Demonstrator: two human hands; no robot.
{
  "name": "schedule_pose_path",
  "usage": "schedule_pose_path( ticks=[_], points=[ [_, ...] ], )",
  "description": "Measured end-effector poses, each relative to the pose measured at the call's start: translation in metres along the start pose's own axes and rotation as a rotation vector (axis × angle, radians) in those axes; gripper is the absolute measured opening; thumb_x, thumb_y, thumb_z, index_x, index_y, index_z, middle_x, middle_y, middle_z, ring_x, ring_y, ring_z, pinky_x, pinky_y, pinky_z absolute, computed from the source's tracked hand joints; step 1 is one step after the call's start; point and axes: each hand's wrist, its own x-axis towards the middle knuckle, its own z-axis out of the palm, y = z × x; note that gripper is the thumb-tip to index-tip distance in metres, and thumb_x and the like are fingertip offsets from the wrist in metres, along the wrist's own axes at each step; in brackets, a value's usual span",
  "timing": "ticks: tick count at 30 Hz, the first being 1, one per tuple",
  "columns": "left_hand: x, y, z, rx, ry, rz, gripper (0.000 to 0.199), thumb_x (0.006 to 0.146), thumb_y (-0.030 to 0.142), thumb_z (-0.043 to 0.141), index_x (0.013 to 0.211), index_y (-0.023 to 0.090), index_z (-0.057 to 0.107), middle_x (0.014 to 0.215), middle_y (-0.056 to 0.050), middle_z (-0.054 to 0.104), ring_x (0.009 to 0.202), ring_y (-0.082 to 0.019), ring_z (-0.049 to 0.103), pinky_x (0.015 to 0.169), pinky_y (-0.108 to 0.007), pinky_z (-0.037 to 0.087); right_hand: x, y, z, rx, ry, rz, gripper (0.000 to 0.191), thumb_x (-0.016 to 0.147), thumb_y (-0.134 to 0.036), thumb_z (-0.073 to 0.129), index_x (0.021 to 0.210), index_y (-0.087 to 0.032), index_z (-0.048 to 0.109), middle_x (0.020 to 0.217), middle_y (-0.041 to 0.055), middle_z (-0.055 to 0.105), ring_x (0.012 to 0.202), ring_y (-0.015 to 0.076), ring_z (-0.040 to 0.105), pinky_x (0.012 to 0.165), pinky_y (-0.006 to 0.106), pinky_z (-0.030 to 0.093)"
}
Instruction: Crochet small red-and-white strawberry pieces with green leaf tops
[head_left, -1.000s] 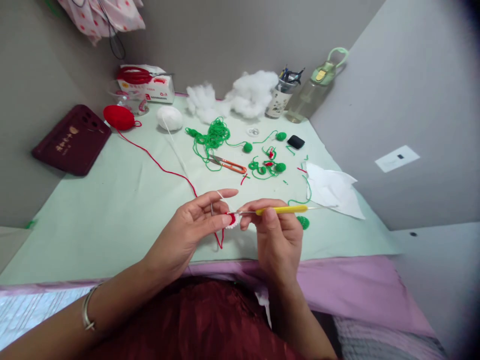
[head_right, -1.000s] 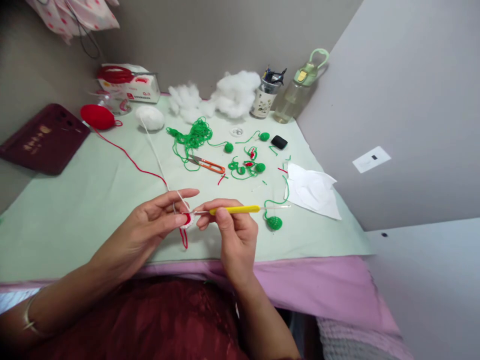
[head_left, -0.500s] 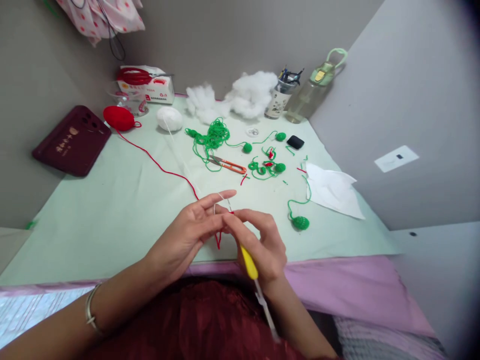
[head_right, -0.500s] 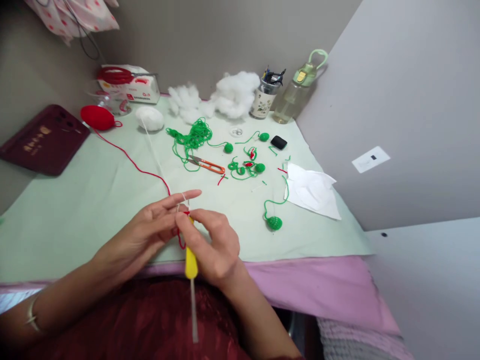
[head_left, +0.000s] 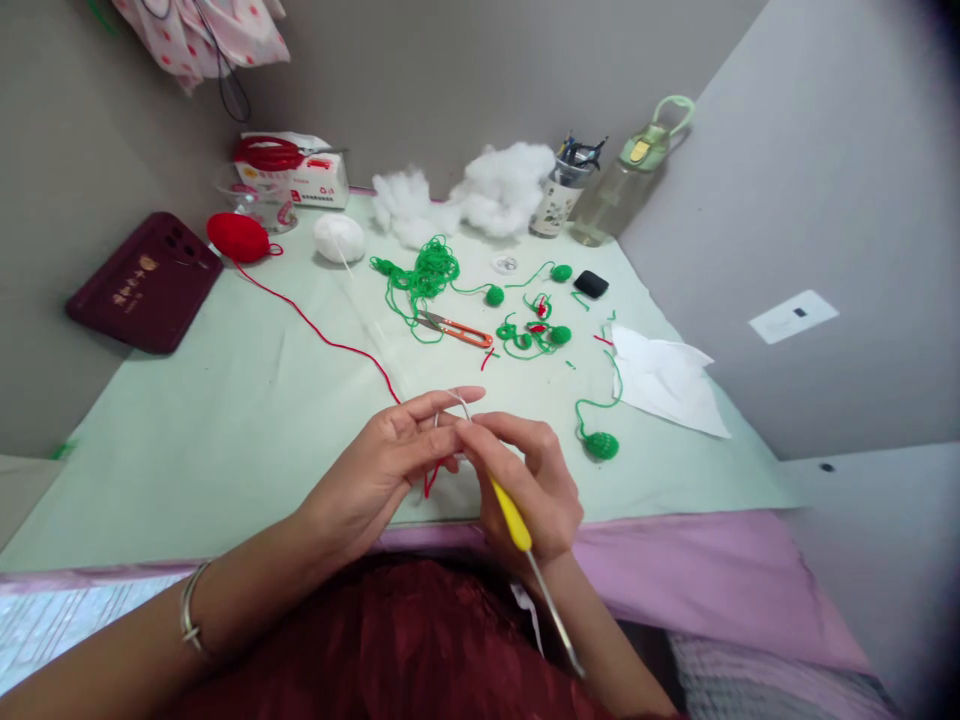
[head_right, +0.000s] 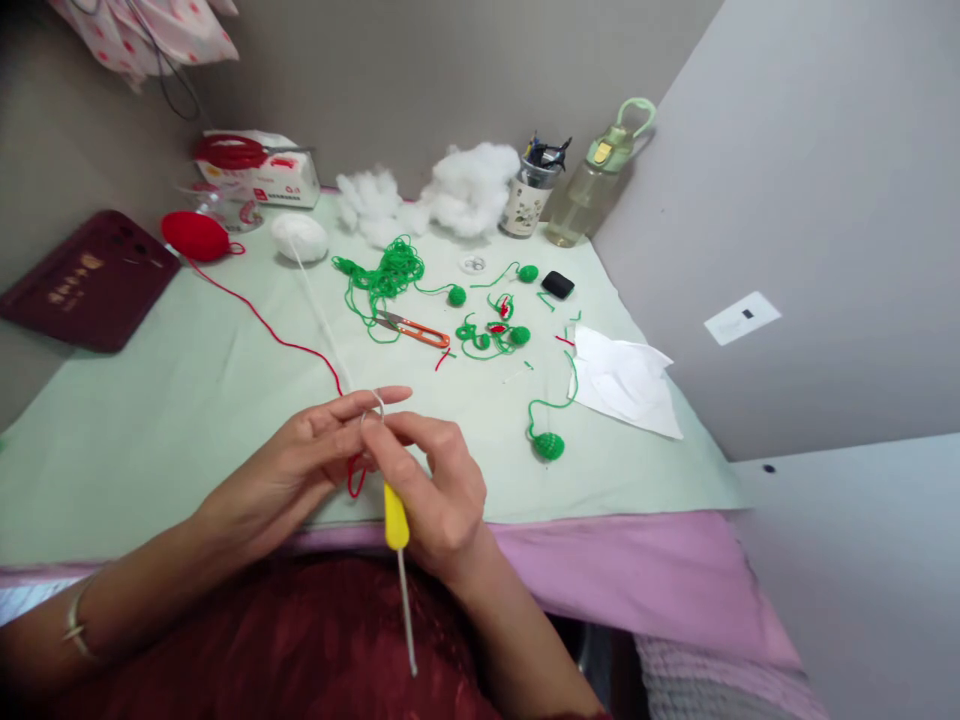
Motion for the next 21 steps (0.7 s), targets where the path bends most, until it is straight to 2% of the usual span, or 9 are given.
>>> schedule_pose_path(
  ticks=[1, 3, 5, 7, 12, 17, 19, 21],
  points=[
    [0.001, 0.001, -0.001, -0.028, 0.000, -0.028, 0.036, 0.080, 0.024, 0.087, 0.115, 0.020, 0.083, 0.091, -0.004, 0.075, 0.081, -0.014, 0.063, 0.080, -0.026, 0.051, 0.000, 0.000, -0.001, 0.006, 0.004, 0.001, 0.035, 0.098, -0.012, 0.064, 0.125, -0.031, 0.075, 0.111, 0.0070, 0.077, 0.097, 0.0213, 0.074, 0.079, 0.037, 0.064],
    [0.003, 0.003, -0.002, -0.062, 0.016, -0.052, 0.027, 0.080, 0.022, 0.087, 0.106, 0.017, 0.085, 0.093, -0.004, 0.073, 0.080, -0.012, 0.062, 0.078, -0.024, 0.052, 0.004, 0.000, -0.003, 0.135, 0.069, 0.109, 0.027, 0.101, -0.015, 0.060, 0.117, -0.028, 0.077, 0.098, 0.0056, 0.076, 0.086, 0.0197, 0.073, 0.073, 0.036, 0.063],
    [0.003, 0.004, -0.003, -0.049, 0.037, -0.018, 0.024, 0.080, 0.021, 0.086, 0.103, 0.018, 0.086, 0.089, -0.001, 0.070, 0.078, -0.011, 0.061, 0.077, -0.022, 0.051, 0.009, 0.000, -0.004, 0.328, 0.145, 0.280, 0.022, 0.104, -0.020, 0.056, 0.107, -0.026, 0.077, 0.088, 0.0036, 0.073, 0.073, 0.0166, 0.070, 0.065, 0.033, 0.060],
    [0.002, 0.003, -0.003, 0.011, 0.052, 0.040, 0.025, 0.081, 0.022, 0.086, 0.105, 0.021, 0.086, 0.086, 0.001, 0.068, 0.080, -0.011, 0.061, 0.079, -0.022, 0.050, 0.013, 0.001, -0.003, 0.466, 0.148, 0.387, 0.020, 0.104, -0.025, 0.057, 0.101, -0.024, 0.077, 0.087, 0.0031, 0.072, 0.068, 0.0149, 0.067, 0.061, 0.032, 0.058],
    [-0.003, 0.000, -0.001, 0.127, 0.042, 0.081, 0.038, 0.080, 0.022, 0.087, 0.117, 0.028, 0.082, 0.089, 0.000, 0.073, 0.088, -0.015, 0.062, 0.087, -0.026, 0.048, 0.013, 0.003, 0.001, 0.488, 0.049, 0.382, 0.016, 0.101, -0.024, 0.064, 0.102, -0.026, 0.079, 0.096, 0.0033, 0.079, 0.078, 0.0158, 0.070, 0.071, 0.033, 0.060],
    [-0.004, 0.003, -0.002, 0.173, 0.053, 0.069, 0.036, 0.083, 0.025, 0.083, 0.119, 0.026, 0.082, 0.092, -0.002, 0.072, 0.092, -0.018, 0.061, 0.087, -0.030, 0.047, 0.012, 0.006, -0.003, 0.687, 0.044, 0.518, 0.020, 0.105, -0.032, 0.057, 0.101, -0.022, 0.073, 0.092, 0.0043, 0.079, 0.071, 0.0155, 0.072, 0.068, 0.033, 0.061],
    [-0.005, 0.003, -0.002, 0.195, 0.063, 0.079, 0.035, 0.084, 0.025, 0.082, 0.118, 0.025, 0.082, 0.090, -0.002, 0.071, 0.092, -0.019, 0.061, 0.087, -0.031, 0.047, 0.012, 0.004, -0.006, 0.669, 0.042, 0.510, 0.022, 0.107, -0.032, 0.053, 0.101, -0.022, 0.071, 0.093, 0.0044, 0.079, 0.070, 0.0160, 0.073, 0.067, 0.033, 0.062],
    [-0.006, 0.003, -0.002, 0.219, 0.083, 0.103, 0.034, 0.083, 0.026, 0.082, 0.117, 0.025, 0.082, 0.086, -0.001, 0.069, 0.088, -0.018, 0.060, 0.081, -0.029, 0.047, 0.009, 0.002, -0.008, 0.541, 0.033, 0.427, 0.023, 0.108, -0.027, 0.048, 0.107, -0.024, 0.071, 0.095, 0.0036, 0.080, 0.072, 0.0158, 0.075, 0.070, 0.034, 0.064]
  ],
)
